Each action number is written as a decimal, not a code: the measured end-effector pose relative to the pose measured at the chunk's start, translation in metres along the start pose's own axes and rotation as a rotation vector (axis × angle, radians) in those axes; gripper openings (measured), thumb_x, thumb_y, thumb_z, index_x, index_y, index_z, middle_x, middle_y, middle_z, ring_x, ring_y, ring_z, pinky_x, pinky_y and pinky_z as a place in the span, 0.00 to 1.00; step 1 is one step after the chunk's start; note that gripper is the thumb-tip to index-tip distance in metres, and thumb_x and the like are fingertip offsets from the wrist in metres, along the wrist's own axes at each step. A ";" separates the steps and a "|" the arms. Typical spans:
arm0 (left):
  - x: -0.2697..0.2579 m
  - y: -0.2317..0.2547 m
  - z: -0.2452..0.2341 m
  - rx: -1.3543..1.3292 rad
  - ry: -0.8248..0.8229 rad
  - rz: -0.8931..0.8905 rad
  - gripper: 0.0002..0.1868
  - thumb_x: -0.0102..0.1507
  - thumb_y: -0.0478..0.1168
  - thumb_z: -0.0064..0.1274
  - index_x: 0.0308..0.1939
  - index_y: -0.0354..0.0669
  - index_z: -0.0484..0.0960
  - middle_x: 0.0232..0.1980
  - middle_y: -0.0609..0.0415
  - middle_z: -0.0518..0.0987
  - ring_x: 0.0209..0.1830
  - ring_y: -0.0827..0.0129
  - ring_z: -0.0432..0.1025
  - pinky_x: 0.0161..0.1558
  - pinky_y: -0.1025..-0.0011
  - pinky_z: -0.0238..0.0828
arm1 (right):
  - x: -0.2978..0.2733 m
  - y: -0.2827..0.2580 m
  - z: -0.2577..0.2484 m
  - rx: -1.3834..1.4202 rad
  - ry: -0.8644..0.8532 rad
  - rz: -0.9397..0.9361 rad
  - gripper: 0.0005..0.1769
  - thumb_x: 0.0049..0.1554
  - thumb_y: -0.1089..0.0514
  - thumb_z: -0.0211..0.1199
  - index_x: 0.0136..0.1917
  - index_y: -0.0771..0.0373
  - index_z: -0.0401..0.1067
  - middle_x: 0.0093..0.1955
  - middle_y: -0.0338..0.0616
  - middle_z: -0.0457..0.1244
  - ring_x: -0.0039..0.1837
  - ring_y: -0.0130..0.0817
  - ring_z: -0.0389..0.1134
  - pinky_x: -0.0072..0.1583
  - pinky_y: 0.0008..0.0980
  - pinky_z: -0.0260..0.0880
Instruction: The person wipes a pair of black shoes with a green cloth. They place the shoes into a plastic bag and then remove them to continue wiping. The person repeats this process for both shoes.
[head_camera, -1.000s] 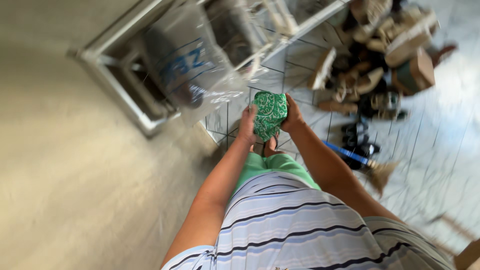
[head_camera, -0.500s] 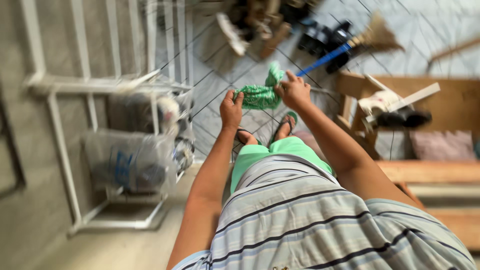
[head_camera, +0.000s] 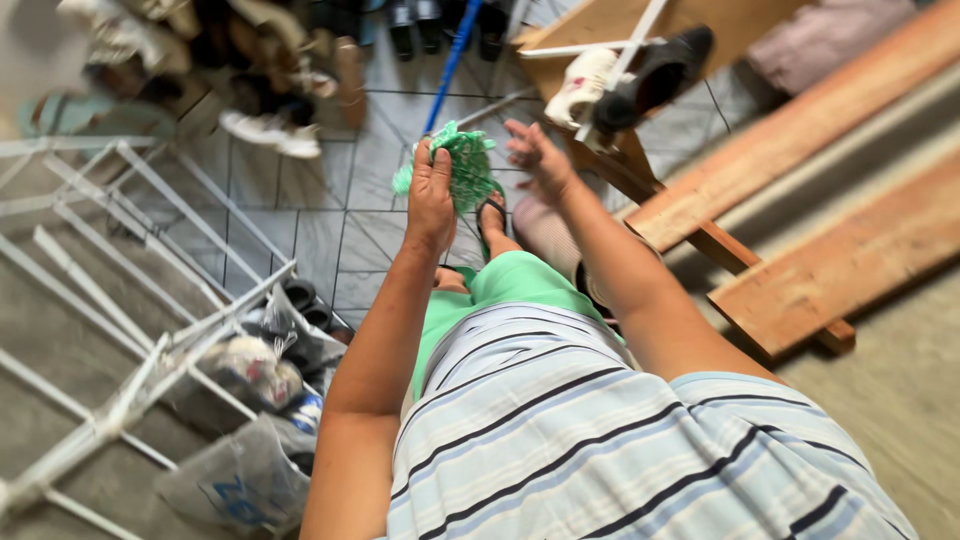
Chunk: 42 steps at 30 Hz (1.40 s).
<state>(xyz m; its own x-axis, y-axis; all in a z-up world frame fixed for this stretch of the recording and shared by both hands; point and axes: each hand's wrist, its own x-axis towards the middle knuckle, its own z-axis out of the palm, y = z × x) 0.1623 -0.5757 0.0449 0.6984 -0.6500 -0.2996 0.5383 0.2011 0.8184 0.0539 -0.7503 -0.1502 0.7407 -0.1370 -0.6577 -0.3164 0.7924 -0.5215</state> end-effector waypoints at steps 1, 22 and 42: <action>0.002 -0.004 0.020 -0.081 -0.042 -0.094 0.11 0.77 0.44 0.40 0.58 0.45 0.72 0.50 0.59 0.77 0.48 0.77 0.71 0.51 0.73 0.74 | -0.007 0.009 -0.004 0.081 -0.048 0.037 0.42 0.53 0.20 0.43 0.75 0.36 0.62 0.80 0.42 0.54 0.77 0.45 0.50 0.62 0.66 0.47; 0.144 -0.268 0.100 1.404 -0.488 0.453 0.23 0.62 0.35 0.54 0.62 0.41 0.73 0.60 0.44 0.75 0.64 0.50 0.69 0.59 0.54 0.67 | -0.165 -0.002 -0.136 1.003 0.378 -0.656 0.31 0.61 0.46 0.60 0.71 0.67 0.66 0.66 0.52 0.66 0.67 0.47 0.68 0.71 0.50 0.69; 0.131 -0.174 0.180 1.260 -0.667 0.725 0.13 0.49 0.39 0.62 0.34 0.41 0.77 0.33 0.47 0.75 0.38 0.51 0.72 0.58 0.50 0.66 | -0.210 -0.027 -0.075 -0.052 0.567 -0.996 0.34 0.68 0.50 0.52 0.82 0.65 0.53 0.83 0.49 0.51 0.81 0.43 0.55 0.80 0.43 0.55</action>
<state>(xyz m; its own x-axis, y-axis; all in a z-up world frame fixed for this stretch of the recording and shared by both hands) 0.0752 -0.8280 -0.0489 0.1183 -0.9478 0.2963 -0.7510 0.1098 0.6510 -0.1376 -0.7874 -0.0382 0.3061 -0.9483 -0.0838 0.2270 0.1582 -0.9610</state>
